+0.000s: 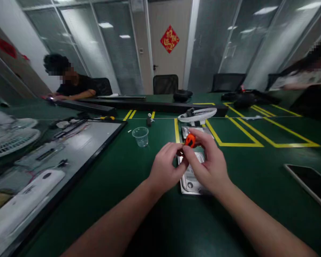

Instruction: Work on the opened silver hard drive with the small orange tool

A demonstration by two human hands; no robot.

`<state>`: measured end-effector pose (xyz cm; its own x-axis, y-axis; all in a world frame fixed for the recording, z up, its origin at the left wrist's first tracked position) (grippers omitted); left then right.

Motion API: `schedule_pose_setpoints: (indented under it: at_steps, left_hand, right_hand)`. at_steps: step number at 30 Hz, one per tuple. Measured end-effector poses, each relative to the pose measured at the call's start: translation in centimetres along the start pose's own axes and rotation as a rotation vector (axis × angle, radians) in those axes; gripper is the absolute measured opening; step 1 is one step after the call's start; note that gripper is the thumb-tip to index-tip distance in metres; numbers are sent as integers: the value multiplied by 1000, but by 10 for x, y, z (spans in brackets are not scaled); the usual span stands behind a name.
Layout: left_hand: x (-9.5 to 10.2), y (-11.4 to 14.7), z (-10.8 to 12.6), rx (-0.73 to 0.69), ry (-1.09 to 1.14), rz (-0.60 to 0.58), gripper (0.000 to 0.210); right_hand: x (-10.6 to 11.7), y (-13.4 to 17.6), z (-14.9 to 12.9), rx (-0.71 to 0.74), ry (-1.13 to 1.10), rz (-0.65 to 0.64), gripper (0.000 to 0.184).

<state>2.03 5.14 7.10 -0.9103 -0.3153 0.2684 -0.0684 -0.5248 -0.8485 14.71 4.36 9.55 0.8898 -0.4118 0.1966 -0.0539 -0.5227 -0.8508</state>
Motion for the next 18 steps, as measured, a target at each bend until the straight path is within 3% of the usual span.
schedule_pose_setpoints:
  at_steps: [5, 18]
  left_hand:
    - [1, -1, 2, -5, 2, -6, 14]
    - [1, 0, -1, 14, -12, 8, 15]
  right_hand:
    - [-2, 2, 0, -24, -31, -42, 49]
    - [2, -1, 1, -19, -11, 5, 46]
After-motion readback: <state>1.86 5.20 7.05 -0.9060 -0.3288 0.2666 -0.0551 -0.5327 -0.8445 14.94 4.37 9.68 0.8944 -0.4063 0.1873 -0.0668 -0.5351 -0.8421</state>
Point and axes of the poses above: each hand's wrist, its own y-axis away from the middle knuckle, its own x-axis out of the back of the hand, z = x × y, the point moved 9 cm from there along -y, towards the middle knuckle, and after that the axes turned 10 degrees about z, right-handed, at the moved point
